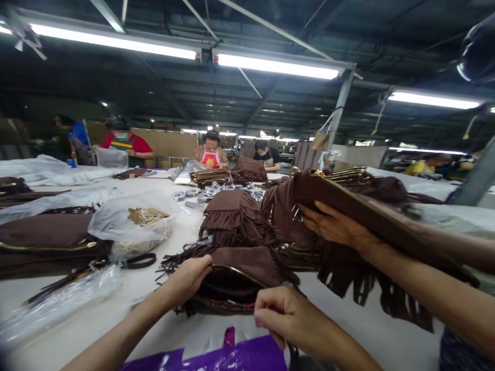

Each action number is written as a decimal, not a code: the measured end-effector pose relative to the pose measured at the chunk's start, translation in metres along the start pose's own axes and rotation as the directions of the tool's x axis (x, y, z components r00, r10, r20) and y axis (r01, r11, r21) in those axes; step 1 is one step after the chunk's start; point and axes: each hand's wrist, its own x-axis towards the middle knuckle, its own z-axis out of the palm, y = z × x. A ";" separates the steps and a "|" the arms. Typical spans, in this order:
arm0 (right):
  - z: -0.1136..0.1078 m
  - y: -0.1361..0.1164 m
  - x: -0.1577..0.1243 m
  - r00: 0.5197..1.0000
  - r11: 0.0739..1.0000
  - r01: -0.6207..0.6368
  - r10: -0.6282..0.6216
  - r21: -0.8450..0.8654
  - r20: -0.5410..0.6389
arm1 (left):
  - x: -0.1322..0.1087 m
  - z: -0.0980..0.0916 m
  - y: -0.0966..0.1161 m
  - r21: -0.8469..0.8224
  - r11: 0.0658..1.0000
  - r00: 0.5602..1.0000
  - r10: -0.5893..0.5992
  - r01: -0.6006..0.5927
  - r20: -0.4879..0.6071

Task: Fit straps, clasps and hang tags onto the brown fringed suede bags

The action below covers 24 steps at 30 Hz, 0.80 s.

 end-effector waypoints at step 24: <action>0.004 0.066 0.046 0.956 0.973 0.179 -0.206 -0.143 -0.207 | 0.013 0.001 -0.005 -0.170 0.985 0.992 0.020 -0.041 -0.122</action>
